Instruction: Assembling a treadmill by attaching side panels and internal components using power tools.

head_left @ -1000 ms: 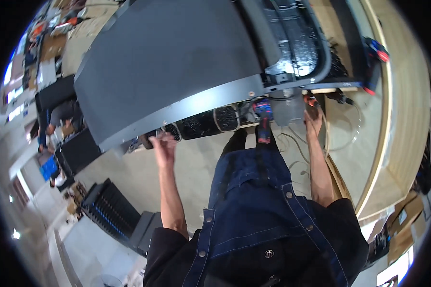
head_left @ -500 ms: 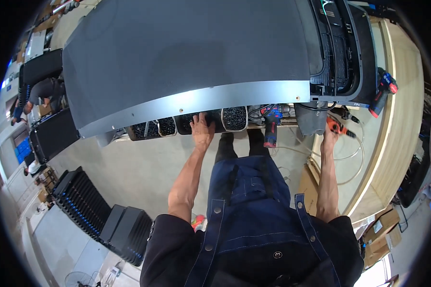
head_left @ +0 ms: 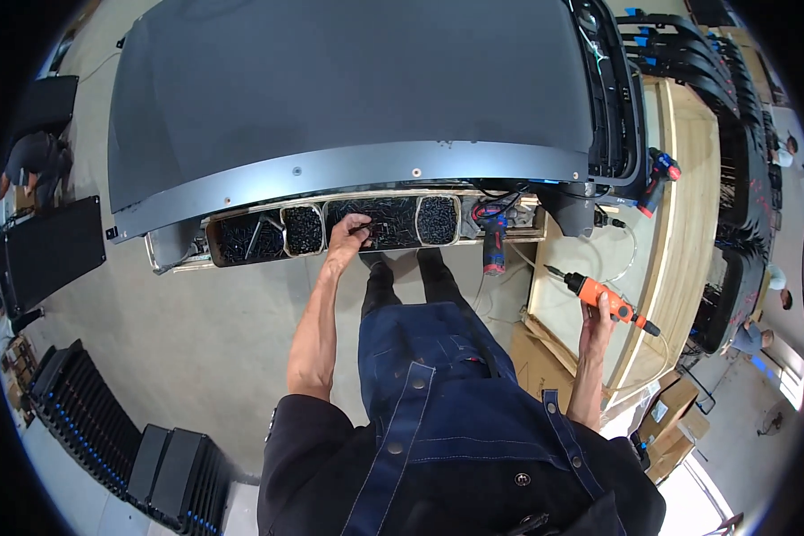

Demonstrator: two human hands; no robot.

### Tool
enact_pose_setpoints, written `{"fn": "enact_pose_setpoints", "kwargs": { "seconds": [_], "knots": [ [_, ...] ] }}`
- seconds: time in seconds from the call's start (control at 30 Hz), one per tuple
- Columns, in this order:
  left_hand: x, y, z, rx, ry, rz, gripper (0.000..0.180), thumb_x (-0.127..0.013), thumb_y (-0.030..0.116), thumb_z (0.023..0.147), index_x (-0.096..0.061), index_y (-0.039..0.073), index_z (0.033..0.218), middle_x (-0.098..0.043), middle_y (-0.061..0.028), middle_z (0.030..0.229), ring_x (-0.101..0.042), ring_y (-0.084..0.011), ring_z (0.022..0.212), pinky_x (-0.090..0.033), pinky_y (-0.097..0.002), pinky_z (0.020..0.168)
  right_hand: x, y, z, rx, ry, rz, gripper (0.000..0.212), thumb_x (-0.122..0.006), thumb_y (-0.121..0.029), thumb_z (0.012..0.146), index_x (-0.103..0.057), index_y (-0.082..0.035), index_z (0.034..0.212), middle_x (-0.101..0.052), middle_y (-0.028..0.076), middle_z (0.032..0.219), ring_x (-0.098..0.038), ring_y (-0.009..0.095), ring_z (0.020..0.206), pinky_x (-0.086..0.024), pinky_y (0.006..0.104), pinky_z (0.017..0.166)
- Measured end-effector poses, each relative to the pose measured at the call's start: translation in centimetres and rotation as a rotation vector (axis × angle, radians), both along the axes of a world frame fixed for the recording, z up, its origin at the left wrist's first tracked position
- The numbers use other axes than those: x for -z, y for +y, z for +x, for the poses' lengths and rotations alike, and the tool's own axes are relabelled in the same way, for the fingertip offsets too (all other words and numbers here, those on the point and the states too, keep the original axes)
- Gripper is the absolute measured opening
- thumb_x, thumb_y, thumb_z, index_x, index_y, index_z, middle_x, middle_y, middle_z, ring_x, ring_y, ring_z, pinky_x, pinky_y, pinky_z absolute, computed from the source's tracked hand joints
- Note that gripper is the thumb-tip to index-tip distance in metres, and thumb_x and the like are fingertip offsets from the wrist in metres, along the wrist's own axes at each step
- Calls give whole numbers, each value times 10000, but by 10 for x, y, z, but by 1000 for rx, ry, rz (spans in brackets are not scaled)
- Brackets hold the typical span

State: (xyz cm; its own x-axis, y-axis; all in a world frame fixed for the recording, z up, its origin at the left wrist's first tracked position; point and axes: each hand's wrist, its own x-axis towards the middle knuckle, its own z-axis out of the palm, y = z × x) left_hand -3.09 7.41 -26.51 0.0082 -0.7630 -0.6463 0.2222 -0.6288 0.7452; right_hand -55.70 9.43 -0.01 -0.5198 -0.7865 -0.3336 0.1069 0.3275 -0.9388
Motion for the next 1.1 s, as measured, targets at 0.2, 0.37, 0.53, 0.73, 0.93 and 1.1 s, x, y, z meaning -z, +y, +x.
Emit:
{"fn": "enact_pose_setpoints", "kwargs": {
  "seconds": [0.2,0.37,0.53,0.73,0.93,1.1],
  "knots": [
    [-16,-4,22,-185,467,59,270,-539,17,953,-632,23,1206,-668,-105,1111,-669,-229,1002,-601,-399,804,-52,22,39,-25,44,-109,412,-719,-263,961,-541,-44,1261,-641,165,1228,-643,280,1160,-506,467,1063],
    [-12,-5,16,-224,414,134,253,-648,307,1012,-624,84,1128,-684,-86,1072,-692,-203,923,-610,-373,769,-120,21,85,24,-169,-364,669,-697,-335,947,-399,91,1367,-569,253,1349,-589,374,1263,-429,508,1157],
    [-1,-11,10,-114,256,62,175,-584,244,1051,-582,78,1107,-670,-92,1012,-683,-189,863,-612,-354,734,-155,22,93,79,-483,-550,516,-743,-247,869,-554,115,1186,-589,277,1329,-636,361,1181,-554,467,1021],
    [-28,-3,10,-70,283,36,166,-486,77,1040,-471,59,1205,-659,-152,1055,-691,-242,875,-611,-373,735,-166,26,129,-197,-371,-552,479,-765,-207,816,-574,33,1184,-597,285,1329,-665,309,1070,-548,440,958],
    [-40,11,26,-22,499,2,440,-446,12,1021,-441,-15,1460,-644,-177,1185,-661,-272,1074,-569,-385,940,-160,10,164,-296,-282,-488,513,-746,-114,798,-561,-26,1269,-612,242,1341,-674,290,1032,-520,468,971],
    [-79,7,15,-75,592,-41,327,-495,130,1065,-538,-49,1334,-641,-191,1237,-669,-289,1104,-572,-389,955,-161,-3,205,-340,-221,-489,709,-718,-95,813,-404,-46,1447,-637,176,1199,-676,272,993,-542,460,942]
  ]
}}
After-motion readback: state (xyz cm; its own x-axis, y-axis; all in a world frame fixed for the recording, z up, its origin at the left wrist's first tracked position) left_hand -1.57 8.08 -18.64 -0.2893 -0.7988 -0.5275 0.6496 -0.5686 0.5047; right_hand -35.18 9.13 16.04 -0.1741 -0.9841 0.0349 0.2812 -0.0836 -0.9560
